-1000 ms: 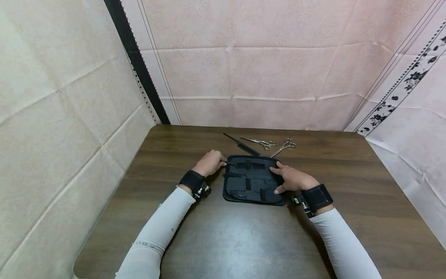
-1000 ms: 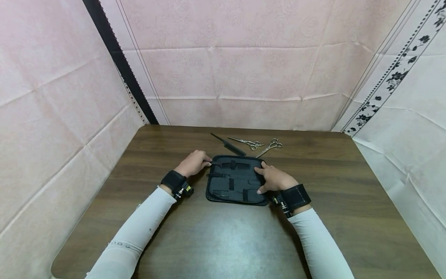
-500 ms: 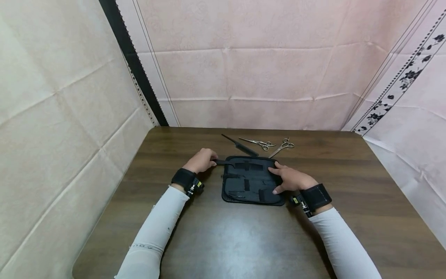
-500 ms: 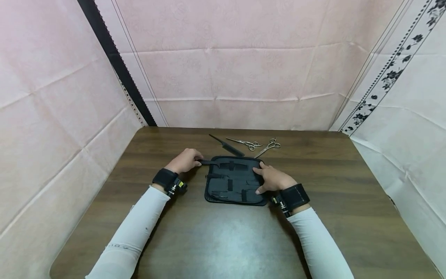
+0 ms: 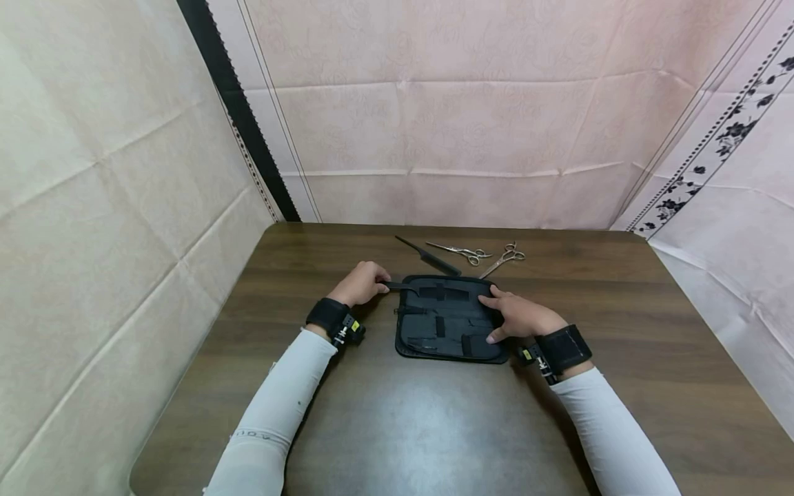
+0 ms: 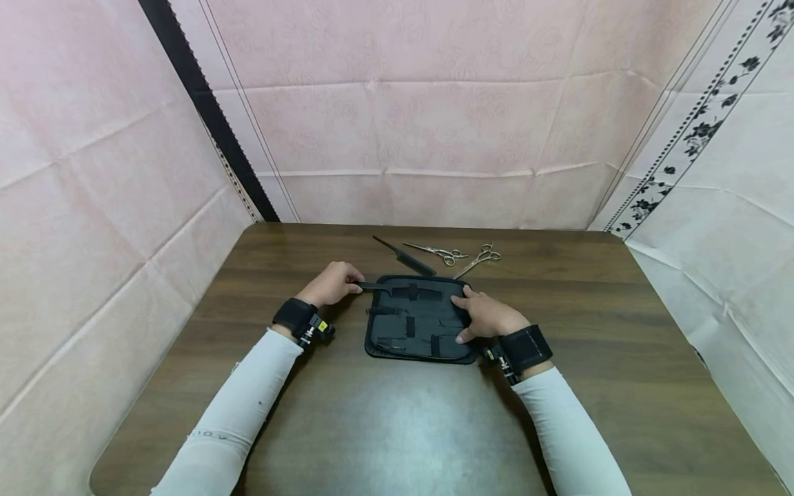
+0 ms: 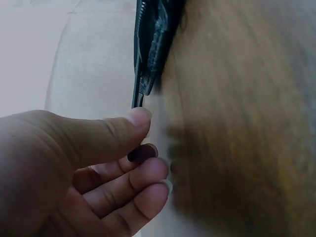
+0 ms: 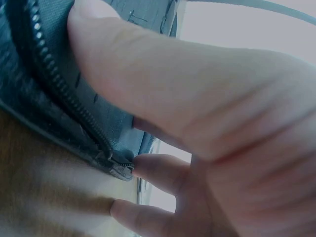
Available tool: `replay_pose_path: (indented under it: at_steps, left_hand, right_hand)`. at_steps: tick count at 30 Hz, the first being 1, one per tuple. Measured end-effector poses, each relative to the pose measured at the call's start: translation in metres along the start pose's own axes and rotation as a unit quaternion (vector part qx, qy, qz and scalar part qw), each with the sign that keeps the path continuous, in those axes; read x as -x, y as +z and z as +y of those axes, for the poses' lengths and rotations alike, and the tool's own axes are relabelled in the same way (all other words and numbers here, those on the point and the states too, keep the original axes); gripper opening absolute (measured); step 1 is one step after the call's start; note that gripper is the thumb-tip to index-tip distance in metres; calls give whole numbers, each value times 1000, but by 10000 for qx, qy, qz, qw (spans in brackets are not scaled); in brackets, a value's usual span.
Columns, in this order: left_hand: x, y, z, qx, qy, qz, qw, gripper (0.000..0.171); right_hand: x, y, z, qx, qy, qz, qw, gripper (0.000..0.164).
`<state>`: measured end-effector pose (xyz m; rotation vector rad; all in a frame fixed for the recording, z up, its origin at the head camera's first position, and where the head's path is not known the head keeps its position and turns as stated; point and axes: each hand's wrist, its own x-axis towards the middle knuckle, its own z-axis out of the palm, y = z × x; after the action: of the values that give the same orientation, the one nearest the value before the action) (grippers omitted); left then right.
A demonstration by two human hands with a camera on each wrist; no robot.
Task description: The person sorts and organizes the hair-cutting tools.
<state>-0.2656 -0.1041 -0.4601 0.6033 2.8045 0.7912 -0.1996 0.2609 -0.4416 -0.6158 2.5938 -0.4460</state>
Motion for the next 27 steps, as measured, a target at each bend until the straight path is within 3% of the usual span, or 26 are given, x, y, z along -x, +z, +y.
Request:
replay_pose_path:
  at_steps: [27]
  left_hand:
    - [4, 1, 8, -102, 8, 125, 9999, 22]
  right_hand:
    - [-1, 0, -3, 102, 51, -12, 9999, 93]
